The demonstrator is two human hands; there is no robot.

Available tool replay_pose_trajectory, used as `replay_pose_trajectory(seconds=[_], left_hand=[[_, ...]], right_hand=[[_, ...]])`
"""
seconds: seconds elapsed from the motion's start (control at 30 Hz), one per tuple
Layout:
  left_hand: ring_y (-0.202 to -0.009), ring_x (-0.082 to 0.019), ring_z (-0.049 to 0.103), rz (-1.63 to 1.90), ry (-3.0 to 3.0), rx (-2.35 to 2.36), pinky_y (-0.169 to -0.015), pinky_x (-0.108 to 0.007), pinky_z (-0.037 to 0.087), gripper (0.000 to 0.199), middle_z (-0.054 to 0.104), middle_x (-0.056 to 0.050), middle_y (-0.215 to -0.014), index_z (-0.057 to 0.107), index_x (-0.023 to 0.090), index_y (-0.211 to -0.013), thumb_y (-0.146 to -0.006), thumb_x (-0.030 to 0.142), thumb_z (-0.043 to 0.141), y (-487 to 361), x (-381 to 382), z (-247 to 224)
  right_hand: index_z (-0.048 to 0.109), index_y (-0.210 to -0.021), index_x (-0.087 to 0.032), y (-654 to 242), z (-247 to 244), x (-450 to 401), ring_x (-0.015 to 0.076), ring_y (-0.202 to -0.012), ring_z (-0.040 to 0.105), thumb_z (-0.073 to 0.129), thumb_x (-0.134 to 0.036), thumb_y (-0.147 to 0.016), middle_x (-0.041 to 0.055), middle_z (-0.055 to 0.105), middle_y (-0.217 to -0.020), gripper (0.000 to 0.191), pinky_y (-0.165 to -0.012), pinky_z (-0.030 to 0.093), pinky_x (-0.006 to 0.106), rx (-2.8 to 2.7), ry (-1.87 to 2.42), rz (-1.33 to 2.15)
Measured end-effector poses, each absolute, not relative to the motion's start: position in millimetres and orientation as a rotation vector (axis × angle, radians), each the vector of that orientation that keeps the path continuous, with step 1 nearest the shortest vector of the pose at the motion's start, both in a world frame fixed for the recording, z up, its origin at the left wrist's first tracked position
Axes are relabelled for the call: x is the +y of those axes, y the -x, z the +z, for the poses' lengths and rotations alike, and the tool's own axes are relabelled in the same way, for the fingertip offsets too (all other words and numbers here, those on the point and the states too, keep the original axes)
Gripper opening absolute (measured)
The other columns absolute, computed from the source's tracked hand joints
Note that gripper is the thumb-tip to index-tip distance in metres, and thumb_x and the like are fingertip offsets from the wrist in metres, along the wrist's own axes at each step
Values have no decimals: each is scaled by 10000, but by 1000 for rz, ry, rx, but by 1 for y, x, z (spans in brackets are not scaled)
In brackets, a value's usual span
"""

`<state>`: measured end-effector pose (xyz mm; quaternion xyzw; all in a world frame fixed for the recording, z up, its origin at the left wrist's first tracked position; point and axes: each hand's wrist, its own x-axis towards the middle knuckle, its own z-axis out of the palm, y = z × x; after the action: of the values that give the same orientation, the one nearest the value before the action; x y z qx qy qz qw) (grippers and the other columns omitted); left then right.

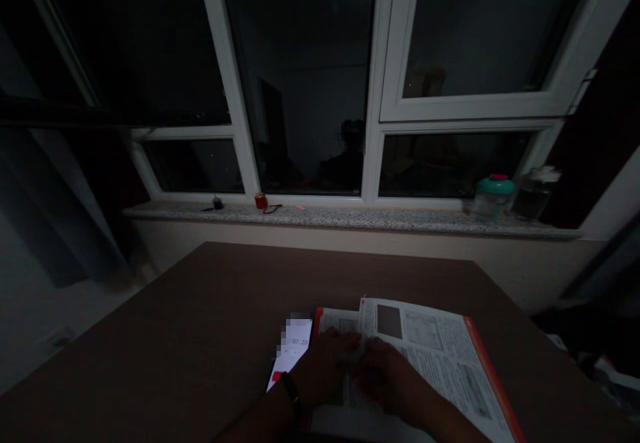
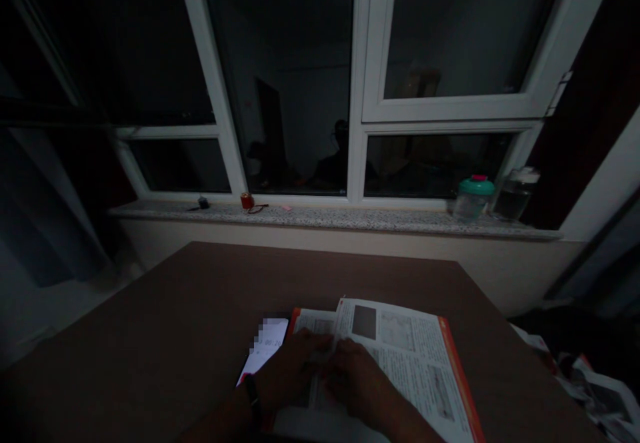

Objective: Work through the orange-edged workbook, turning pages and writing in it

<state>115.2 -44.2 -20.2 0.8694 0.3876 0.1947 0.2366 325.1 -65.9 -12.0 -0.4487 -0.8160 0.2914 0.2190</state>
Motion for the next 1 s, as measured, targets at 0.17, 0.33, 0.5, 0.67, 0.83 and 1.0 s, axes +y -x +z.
replay_pose_trajectory(seconds=[0.17, 0.33, 0.5, 0.67, 0.83, 1.0], left_hand=[[-1082, -218, 524, 521, -2373, 1061, -982, -343, 405, 584, 556, -67, -1207, 460, 241, -1378, -822, 63, 459, -115, -45, -19], [-1028, -221, 543, 521, -2362, 1072, -938, -344, 427, 482, 567, -70, -1176, 485, 243, -1355, -897, 101, 439, -116, -45, -17], [-1055, -235, 516, 502, -2462, 1000, -942, -358, 402, 350, 597, -63, -1164, 510, 232, -1322, -989, 175, 421, -119, -48, -5], [-1079, -251, 479, 393, -2610, 1018, -939, -366, 389, 310, 573, -45, -1148, 553, 260, -1258, -958, 185, 530, -123, -52, 2], [-1041, -250, 500, 334, -2637, 1115, -900, -363, 412, 262, 556, -37, -1098, 641, 263, -1146, -897, 182, 627, -118, -50, 4], [-985, -237, 540, 278, -2609, 1167, -821, -330, 435, 118, 575, -32, -1016, 704, 237, -972, -858, 204, 697, -104, -41, 10]], right_hand=[[722, -807, -210, -327, -10, -63, 173, -849, 564, 613, -139, -722, 23, 616, -868, 156, -742, 410, 255, -2240, 1360, 754], [731, -762, -213, -317, -8, -71, 174, -894, 573, 618, -166, -757, 23, 639, -904, 123, -788, 414, 252, -2259, 1261, 856], [706, -749, -207, -318, 4, -80, 189, -955, 583, 627, -162, -772, 30, 674, -961, 94, -846, 429, 269, -2281, 1028, 935], [654, -835, -219, -357, 2, -70, 196, -952, 601, 562, -198, -843, 37, 656, -939, 95, -854, 459, 304, -2060, 1076, 866], [630, -899, -225, -406, -14, -54, 232, -982, 619, 509, -294, -891, 62, 670, -1015, 140, -895, 465, 373, -2018, 1281, 704], [610, -897, -229, -415, -24, -49, 222, -1010, 619, 511, -272, -885, 58, 666, -1047, 109, -907, 468, 375, -2087, 1275, 701]])
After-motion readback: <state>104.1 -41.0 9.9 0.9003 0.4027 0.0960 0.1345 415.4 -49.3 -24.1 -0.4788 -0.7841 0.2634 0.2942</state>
